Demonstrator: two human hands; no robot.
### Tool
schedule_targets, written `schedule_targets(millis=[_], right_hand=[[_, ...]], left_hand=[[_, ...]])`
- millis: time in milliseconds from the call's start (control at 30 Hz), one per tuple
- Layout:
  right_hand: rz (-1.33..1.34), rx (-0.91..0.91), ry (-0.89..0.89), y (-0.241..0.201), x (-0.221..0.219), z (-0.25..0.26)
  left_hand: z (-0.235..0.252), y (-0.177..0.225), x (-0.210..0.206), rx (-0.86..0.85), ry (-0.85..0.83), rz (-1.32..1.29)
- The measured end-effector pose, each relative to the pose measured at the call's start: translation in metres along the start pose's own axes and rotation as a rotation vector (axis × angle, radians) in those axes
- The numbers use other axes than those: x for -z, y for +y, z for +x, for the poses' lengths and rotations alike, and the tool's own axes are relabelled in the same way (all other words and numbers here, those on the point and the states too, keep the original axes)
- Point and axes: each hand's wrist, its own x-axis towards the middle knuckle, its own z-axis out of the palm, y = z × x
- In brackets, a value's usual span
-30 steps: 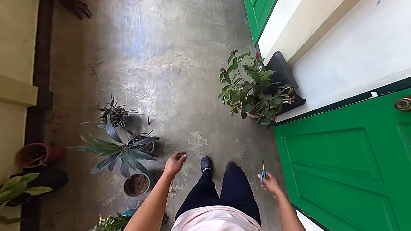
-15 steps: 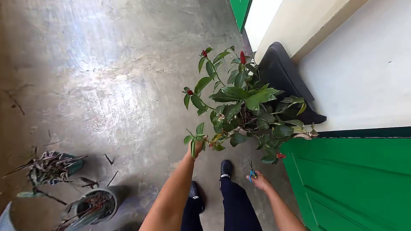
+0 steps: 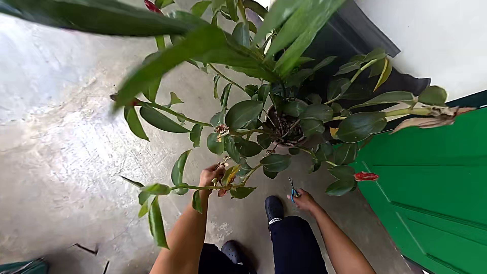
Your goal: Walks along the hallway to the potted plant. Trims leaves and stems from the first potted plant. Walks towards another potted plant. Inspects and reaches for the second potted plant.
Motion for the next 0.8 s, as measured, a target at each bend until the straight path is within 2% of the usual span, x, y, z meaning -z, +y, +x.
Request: schedule_targets(millis=[100, 233, 367, 567, 667, 733, 800], right_hand=[[0.159, 0.105, -0.040, -0.032, -0.006, 0.039], [0.351, 0.234, -0.120, -0.070, -0.010, 0.079], [0.488, 0.332, -0.139, -0.087, -0.007, 0.110], [0.718, 0.376, -0.012, -0.105, -0.013, 0.104], [0.734, 0.365, -0.128, -0.099, -0.003, 0.120], [0.762, 0.434, -0.203, -0.097, -0.002, 0.124], [0.749, 0.432, -0.064, -0.100, -0.012, 0.114]], left_hand=[[0.009, -0.029, 0.008, -0.095, -0.051, 0.106], [0.022, -0.048, 0.015, -0.116, -0.126, 0.231], [0.005, -0.044, 0.028, -0.213, -0.282, 0.193], [-0.016, -0.070, 0.014, -0.269, -0.424, 0.248], [-0.017, -0.085, 0.000, -0.268, -0.474, 0.178], [-0.014, -0.085, -0.001, -0.262, -0.504, 0.181], [-0.012, -0.079, 0.005, -0.259, -0.512, 0.192]])
